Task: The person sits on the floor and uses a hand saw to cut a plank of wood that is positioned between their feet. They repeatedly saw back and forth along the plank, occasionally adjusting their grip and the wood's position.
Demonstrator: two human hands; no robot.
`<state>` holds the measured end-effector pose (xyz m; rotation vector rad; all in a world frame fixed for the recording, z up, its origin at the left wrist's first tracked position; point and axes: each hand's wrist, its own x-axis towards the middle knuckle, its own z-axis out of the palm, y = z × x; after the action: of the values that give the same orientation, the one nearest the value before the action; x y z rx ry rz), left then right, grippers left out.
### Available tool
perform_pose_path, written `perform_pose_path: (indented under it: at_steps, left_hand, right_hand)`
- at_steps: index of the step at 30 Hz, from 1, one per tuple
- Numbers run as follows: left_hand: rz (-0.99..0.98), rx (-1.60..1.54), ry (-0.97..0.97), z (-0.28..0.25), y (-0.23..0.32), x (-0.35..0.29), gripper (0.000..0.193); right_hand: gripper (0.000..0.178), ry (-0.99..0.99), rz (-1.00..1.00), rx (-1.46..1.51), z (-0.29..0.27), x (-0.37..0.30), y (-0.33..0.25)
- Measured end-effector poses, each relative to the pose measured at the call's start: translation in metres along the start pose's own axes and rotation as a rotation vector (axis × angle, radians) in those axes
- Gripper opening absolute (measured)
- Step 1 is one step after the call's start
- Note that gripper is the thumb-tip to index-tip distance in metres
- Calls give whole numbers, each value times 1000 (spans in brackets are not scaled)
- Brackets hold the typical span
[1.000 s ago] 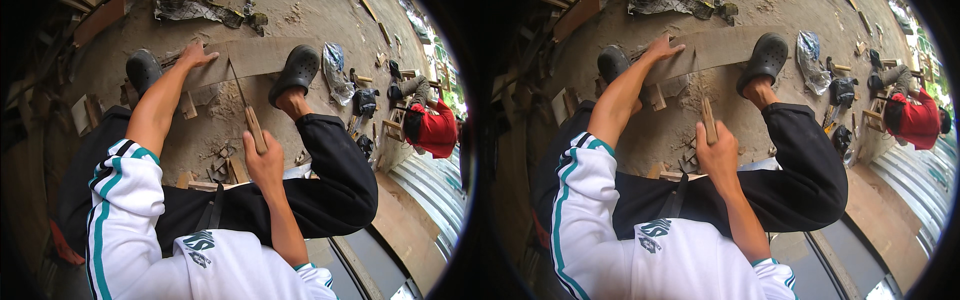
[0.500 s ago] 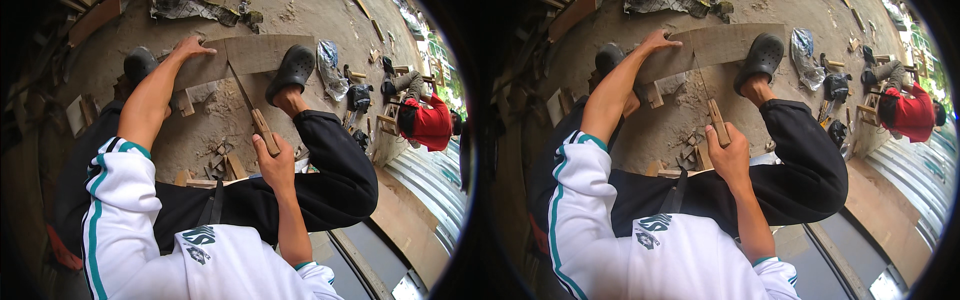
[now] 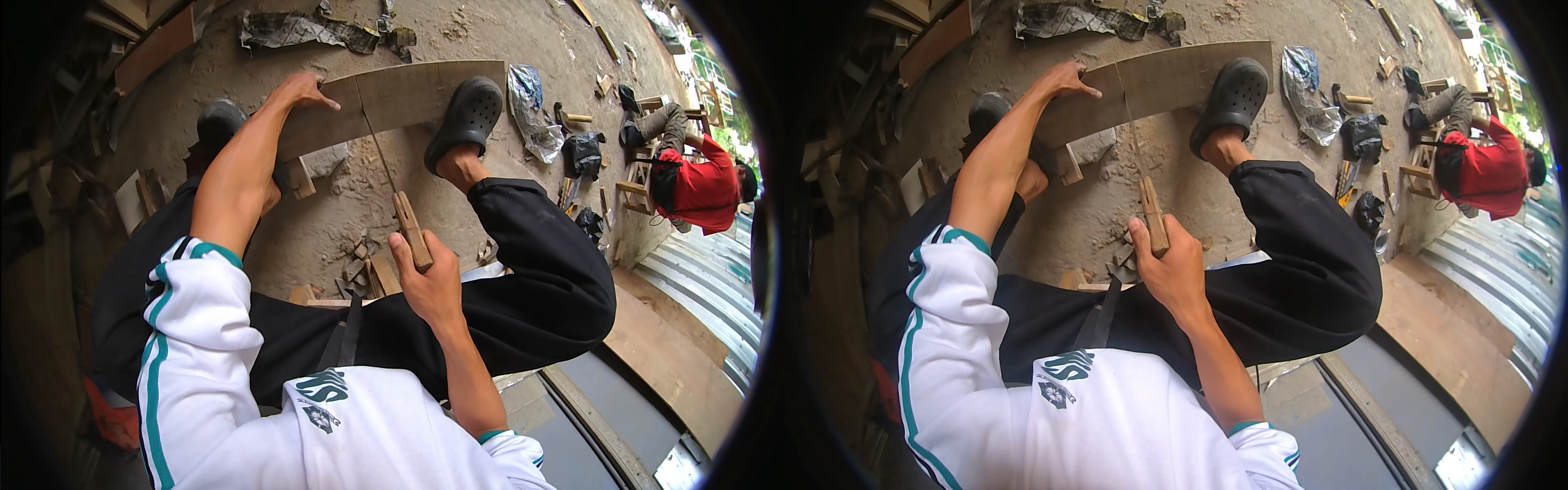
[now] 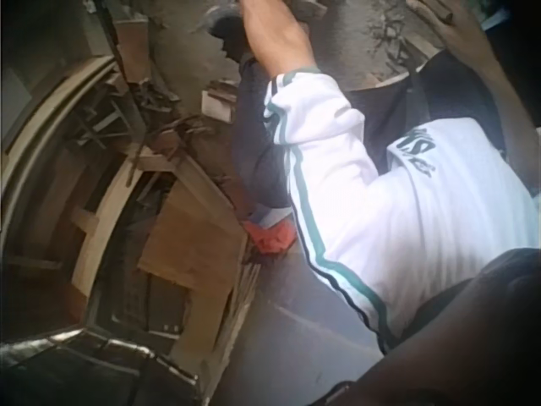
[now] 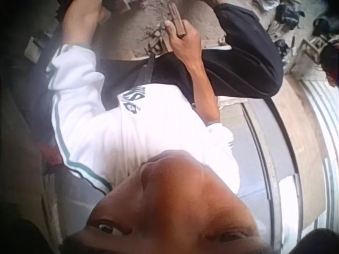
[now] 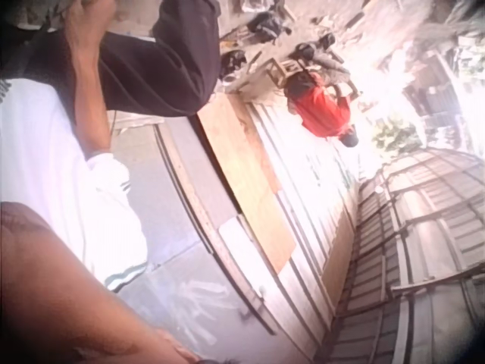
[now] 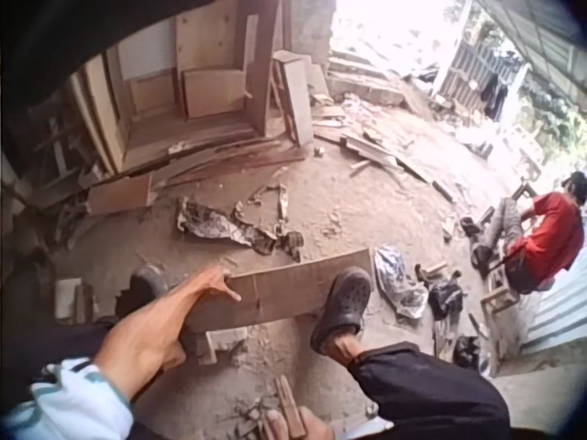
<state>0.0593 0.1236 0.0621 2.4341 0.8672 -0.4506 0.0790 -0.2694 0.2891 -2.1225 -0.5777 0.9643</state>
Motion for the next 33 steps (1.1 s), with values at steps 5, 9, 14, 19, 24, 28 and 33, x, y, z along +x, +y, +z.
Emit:
perform_pose_path:
  at_steps: [5, 9, 14, 19, 24, 28, 33]
  left_hand:
    - [-55, -64, 69, 8, 8, -8, 94]
    - [-137, -98, 14, 8, 11, -10, 97]
    - [-163, -55, 103, 12, 8, -28, 85]
    - [-174, -27, 71, 8, 32, -29, 92]
    - [-146, -79, 142, 18, 7, -11, 84]
    - [-169, -34, 166, 28, 3, -22, 86]
    - [-193, -49, 89, 16, 20, -15, 93]
  right_hand:
    - [35, 67, -47, -14, 8, 70, 2]
    - [34, 79, -60, -62, 17, 66, -7]
    - [35, 67, -70, -87, 16, 21, -23]
    - [27, 112, -59, -5, 41, 62, 1]
    - [27, 177, -133, -49, 49, 73, 0]
    - [26, 52, 28, 12, 32, 30, -8]
    - [30, 131, -138, -56, 79, 52, 6]
